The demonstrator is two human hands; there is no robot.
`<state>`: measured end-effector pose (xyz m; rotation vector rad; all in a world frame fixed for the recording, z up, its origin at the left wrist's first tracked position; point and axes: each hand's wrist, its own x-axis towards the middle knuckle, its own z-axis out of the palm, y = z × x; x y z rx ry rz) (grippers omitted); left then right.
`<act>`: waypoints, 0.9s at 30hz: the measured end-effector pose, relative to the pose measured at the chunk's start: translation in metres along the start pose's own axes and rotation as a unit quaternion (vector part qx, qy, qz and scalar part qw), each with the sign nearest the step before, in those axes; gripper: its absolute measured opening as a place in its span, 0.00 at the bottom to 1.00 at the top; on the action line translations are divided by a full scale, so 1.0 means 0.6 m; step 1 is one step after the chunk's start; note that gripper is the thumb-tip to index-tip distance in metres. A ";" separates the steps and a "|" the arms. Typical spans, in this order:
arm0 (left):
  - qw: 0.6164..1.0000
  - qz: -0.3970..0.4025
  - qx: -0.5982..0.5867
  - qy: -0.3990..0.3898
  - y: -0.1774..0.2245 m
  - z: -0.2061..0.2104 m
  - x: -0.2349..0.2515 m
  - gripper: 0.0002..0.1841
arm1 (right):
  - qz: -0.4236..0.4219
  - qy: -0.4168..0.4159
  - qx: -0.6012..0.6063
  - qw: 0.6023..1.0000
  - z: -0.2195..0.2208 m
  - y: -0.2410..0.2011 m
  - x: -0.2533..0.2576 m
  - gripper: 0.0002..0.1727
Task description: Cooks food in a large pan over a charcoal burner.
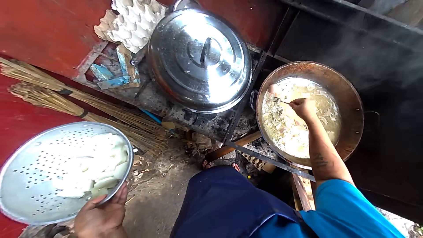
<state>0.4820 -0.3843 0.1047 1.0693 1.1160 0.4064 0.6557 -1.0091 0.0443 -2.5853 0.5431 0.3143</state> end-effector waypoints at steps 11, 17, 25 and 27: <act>1.000 -0.001 -0.004 0.007 -0.003 0.000 -0.001 0.09 | 0.115 0.042 -0.077 0.989 0.002 0.027 -0.014 0.15; 1.000 -0.003 -0.002 0.004 -0.001 0.001 -0.008 0.10 | 0.068 -0.049 -0.068 0.994 0.027 -0.004 0.008 0.17; 1.000 -0.003 -0.010 0.011 -0.004 -0.005 -0.008 0.10 | 0.017 -0.006 0.040 0.999 0.044 0.004 -0.011 0.14; 1.000 -0.001 -0.010 0.016 -0.004 -0.005 -0.007 0.11 | 0.009 0.003 0.047 0.999 0.047 0.013 -0.021 0.14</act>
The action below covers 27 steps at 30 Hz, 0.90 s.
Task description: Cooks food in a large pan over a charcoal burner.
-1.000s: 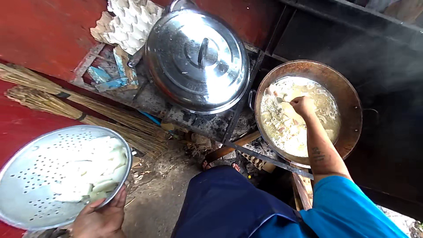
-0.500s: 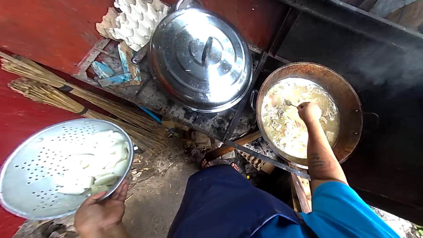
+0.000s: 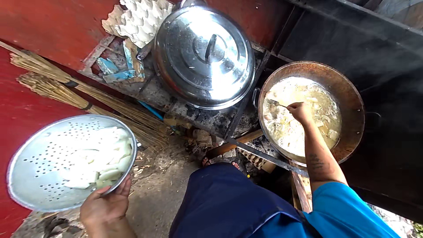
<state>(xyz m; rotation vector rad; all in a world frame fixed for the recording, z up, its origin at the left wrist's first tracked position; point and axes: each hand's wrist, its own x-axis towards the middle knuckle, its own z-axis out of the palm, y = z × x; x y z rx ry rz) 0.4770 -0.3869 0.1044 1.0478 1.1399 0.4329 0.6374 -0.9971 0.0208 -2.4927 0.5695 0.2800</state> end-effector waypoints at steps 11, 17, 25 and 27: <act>1.000 0.007 0.008 -0.014 0.003 0.000 0.004 0.10 | 0.072 0.020 -0.018 0.997 -0.015 -0.002 -0.016 0.15; 1.000 0.005 0.000 -0.010 0.002 -0.003 0.003 0.10 | 0.072 0.052 -0.048 0.995 -0.026 -0.026 -0.027 0.17; 1.000 0.004 -0.006 -0.002 0.003 -0.015 0.006 0.09 | 0.078 -0.054 -0.139 0.986 -0.035 -0.030 -0.095 0.16; 1.000 0.003 -0.009 -0.001 0.001 -0.017 0.011 0.09 | 0.081 -0.082 -0.148 0.982 -0.025 -0.028 -0.111 0.16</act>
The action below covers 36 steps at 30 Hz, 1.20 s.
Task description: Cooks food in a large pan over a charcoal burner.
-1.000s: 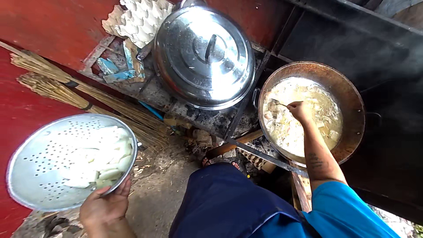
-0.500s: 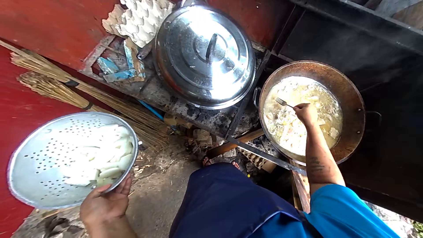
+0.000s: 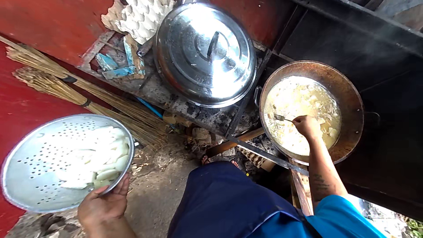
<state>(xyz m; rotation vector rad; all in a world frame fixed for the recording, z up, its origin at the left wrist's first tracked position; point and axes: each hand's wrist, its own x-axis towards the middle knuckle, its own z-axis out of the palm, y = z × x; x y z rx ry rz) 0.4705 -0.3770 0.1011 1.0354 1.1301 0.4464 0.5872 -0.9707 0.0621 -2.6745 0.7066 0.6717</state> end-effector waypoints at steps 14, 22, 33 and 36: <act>0.999 -0.007 0.026 -0.024 -0.002 0.012 0.002 0.11 | 0.056 0.108 0.104 0.987 -0.005 0.024 0.027 0.17; 1.000 -0.009 0.019 -0.023 -0.005 0.003 -0.002 0.11 | 0.063 0.065 0.034 0.995 -0.002 -0.029 0.123 0.17; 1.000 -0.007 0.004 0.004 -0.004 0.012 -0.006 0.10 | -0.015 0.080 0.159 0.984 -0.012 0.004 0.108 0.14; 1.000 -0.005 0.008 -0.004 -0.002 0.016 -0.005 0.10 | -0.038 0.092 0.191 0.977 -0.006 0.010 0.108 0.13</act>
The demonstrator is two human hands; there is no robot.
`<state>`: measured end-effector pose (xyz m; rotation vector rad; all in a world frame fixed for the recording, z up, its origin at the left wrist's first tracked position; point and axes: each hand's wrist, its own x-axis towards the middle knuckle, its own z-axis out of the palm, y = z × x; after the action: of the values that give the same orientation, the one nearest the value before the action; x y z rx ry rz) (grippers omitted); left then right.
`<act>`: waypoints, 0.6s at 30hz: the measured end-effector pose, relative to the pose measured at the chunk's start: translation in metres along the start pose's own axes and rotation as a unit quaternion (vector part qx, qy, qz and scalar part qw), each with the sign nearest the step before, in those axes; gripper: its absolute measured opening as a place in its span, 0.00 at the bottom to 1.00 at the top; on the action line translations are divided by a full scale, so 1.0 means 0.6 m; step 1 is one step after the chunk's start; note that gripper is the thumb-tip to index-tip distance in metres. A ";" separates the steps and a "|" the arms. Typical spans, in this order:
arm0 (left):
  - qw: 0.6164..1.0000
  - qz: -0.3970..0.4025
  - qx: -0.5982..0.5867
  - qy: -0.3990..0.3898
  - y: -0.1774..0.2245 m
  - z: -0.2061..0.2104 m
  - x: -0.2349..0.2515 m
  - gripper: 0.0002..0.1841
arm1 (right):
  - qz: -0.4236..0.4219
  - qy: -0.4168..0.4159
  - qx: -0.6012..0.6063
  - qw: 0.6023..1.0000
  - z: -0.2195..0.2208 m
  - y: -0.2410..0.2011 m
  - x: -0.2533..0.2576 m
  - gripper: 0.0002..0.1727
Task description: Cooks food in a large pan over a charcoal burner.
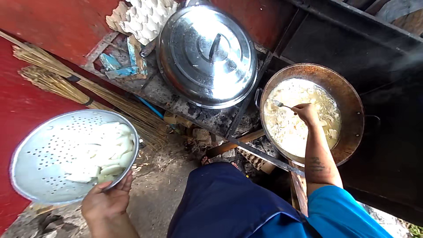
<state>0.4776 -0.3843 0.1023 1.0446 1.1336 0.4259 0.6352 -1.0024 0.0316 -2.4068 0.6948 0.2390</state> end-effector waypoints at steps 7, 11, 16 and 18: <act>1.000 -0.004 0.001 -0.010 -0.001 0.000 0.001 0.10 | 0.027 -0.023 -0.147 0.988 -0.016 -0.043 -0.033 0.14; 1.000 -0.006 0.003 -0.002 -0.001 0.000 0.003 0.10 | 0.013 -0.046 -0.181 0.982 0.006 -0.048 -0.037 0.14; 1.000 -0.006 0.002 0.003 -0.001 0.003 0.000 0.10 | 0.002 -0.058 -0.161 0.985 0.020 -0.048 -0.032 0.14; 1.000 -0.009 -0.002 -0.002 -0.001 0.002 0.000 0.11 | -0.004 -0.062 -0.140 0.988 0.016 -0.041 -0.027 0.14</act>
<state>0.4785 -0.3850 0.1019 1.0316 1.1367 0.4109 0.6346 -0.9731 0.0421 -2.6308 0.6292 0.5092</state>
